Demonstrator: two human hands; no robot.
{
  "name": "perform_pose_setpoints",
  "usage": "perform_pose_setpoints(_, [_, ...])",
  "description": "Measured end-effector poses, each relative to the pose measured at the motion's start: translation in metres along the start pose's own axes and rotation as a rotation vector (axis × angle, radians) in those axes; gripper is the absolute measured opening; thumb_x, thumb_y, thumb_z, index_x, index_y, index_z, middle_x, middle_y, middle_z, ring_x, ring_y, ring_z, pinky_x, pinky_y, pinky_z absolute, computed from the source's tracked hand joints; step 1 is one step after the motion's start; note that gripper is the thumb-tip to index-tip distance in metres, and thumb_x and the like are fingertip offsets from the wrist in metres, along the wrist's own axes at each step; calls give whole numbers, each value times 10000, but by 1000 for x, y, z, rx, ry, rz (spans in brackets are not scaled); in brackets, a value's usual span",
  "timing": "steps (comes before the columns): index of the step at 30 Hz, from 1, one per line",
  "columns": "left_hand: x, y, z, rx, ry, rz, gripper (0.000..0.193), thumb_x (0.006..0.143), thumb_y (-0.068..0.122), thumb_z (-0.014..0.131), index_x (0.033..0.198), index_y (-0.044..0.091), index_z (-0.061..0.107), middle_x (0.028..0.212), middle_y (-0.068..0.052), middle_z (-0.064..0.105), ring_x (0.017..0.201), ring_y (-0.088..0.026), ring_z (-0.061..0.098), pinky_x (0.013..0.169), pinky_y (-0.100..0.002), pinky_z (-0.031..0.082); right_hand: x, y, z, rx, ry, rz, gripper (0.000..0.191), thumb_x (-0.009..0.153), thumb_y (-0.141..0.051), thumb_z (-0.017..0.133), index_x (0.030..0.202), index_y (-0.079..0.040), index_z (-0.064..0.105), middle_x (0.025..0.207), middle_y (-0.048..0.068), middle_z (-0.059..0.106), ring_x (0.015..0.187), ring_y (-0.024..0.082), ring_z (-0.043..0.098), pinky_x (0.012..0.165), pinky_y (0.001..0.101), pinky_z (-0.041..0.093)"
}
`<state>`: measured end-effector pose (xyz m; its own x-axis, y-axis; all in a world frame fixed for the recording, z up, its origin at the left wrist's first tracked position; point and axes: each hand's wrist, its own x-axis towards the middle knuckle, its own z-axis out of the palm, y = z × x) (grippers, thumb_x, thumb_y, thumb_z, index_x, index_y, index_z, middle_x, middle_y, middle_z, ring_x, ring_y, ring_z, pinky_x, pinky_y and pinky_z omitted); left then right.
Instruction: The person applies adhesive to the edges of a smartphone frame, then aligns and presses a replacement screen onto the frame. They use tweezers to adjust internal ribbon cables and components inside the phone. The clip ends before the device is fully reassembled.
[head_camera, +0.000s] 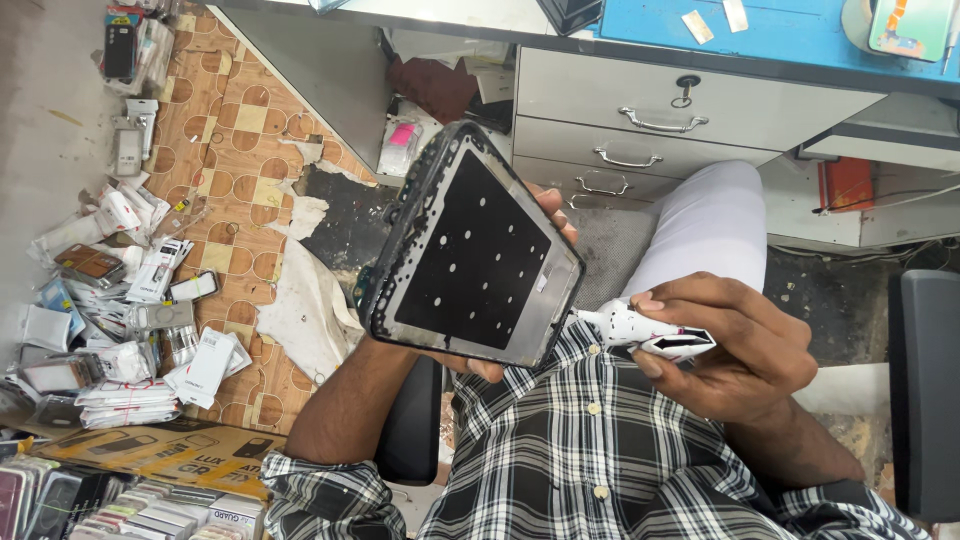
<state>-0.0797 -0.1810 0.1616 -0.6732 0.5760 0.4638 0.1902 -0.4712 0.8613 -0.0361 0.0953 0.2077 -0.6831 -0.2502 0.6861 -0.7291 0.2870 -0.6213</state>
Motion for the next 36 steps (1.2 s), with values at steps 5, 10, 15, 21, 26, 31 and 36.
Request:
perform_pose_setpoints(5, [-1, -1, 1, -37, 5, 11, 1174, 793, 462, 947, 1652, 160, 206, 1583, -19, 349, 1473, -184, 400, 1294, -398, 371, 0, 1, -1, -16, -3, 8, 352, 857, -189, 833, 1060, 64, 696, 962, 194, 723, 871, 247, 762, 674, 289, 625])
perform_pose_setpoints(10, [0, -1, 0, -41, -4, 6, 1185, 778, 464, 950, 1652, 161, 209, 1574, -19, 350, 1473, -189, 397, 1295, -403, 360, -2, 2, -1, -19, -3, 8, 350, 854, -199, 834, 1056, 55, 702, 958, 189, 727, 880, 250, 763, 680, 285, 634])
perform_pose_setpoints(15, [0, 0, 1, -48, -2, 0, 1182, 771, 444, 952, 1654, 158, 221, 1554, -18, 368, 1465, -192, 405, 1290, -400, 365, -3, 3, -2, -26, 8, 22, 339, 868, -212, 827, 1046, 47, 700, 965, 188, 728, 903, 248, 770, 696, 285, 646])
perform_pose_setpoints(21, [-1, -1, 2, -98, 1, -9, 1177, 764, 409, 976, 1644, 169, 230, 1552, -17, 360, 1466, -196, 400, 1285, -405, 375, -4, 5, -3, -27, 20, 19, 319, 888, -198, 821, 1053, 46, 701, 975, 187, 725, 891, 244, 773, 712, 298, 650])
perform_pose_setpoints(26, [-2, -1, 2, -111, 10, -13, 1182, 758, 408, 979, 1644, 173, 233, 1548, -18, 366, 1466, -197, 403, 1285, -412, 378, -5, 9, -3, -36, 24, 17, 321, 885, -204, 826, 1048, 43, 702, 978, 187, 728, 901, 252, 772, 709, 299, 646])
perform_pose_setpoints(31, [-2, -1, 5, -122, 28, -17, 1189, 748, 415, 986, 1637, 166, 236, 1549, -25, 370, 1453, -204, 417, 1266, -417, 396, -7, 12, -3, -47, 33, -4, 324, 870, -203, 833, 1044, 40, 707, 969, 188, 733, 910, 251, 774, 704, 296, 644])
perform_pose_setpoints(36, [-1, -2, 5, -118, 26, -17, 1199, 740, 426, 985, 1637, 159, 236, 1544, -25, 376, 1450, -202, 421, 1267, -413, 399, -7, 13, -5, -68, 36, 11, 334, 864, -193, 840, 1060, 40, 704, 985, 190, 736, 876, 237, 770, 716, 297, 634])
